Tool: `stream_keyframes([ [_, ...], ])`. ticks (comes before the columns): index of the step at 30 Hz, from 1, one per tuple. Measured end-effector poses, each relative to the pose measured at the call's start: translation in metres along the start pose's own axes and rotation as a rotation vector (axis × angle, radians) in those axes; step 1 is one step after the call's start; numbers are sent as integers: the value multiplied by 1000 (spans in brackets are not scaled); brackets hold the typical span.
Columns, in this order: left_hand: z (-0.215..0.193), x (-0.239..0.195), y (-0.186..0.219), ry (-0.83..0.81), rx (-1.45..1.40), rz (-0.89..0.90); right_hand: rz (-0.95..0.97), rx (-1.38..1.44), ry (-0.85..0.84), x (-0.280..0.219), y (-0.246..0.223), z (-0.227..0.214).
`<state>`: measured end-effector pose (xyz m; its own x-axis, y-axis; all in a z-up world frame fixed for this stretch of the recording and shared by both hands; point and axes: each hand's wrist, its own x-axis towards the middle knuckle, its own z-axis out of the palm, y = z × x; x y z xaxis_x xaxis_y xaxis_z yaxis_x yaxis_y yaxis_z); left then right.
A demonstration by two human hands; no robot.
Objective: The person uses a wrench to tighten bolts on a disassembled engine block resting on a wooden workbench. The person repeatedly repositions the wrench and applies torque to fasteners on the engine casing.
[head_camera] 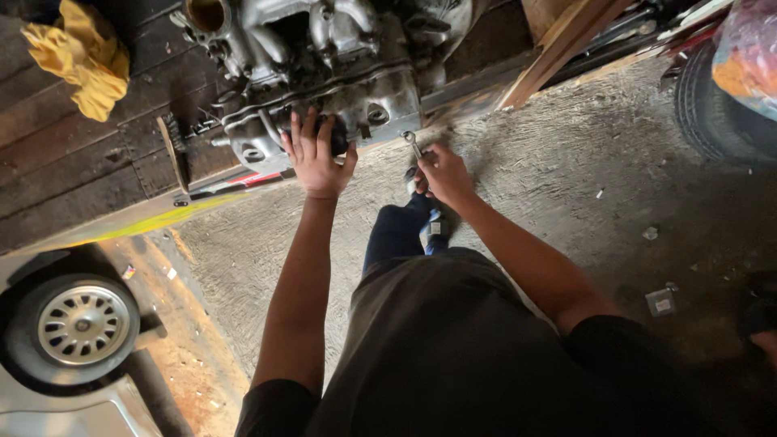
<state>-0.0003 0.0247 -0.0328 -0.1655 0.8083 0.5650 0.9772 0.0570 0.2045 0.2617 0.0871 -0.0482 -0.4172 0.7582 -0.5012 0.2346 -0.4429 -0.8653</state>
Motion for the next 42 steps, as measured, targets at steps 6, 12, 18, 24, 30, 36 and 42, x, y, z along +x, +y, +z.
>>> stream_keyframes([
  [6,0,0,1,-42,8,-29,-20,5,10,3,3,5],
  [12,-1,2,4,-27,49,-12,-74,-23,-21,-4,-6,14],
  [18,-6,0,3,-96,13,-28,-21,117,-56,-7,-11,13],
  [24,-6,2,2,-107,33,-9,-14,91,-78,-7,-9,13],
  [30,-10,2,2,-136,2,-13,-60,92,-42,-7,-7,18],
  [36,-6,0,0,-114,3,-8,-115,28,-11,-8,-5,20],
  [42,-2,-1,-2,-141,42,-19,-63,96,-2,-6,-9,19],
])
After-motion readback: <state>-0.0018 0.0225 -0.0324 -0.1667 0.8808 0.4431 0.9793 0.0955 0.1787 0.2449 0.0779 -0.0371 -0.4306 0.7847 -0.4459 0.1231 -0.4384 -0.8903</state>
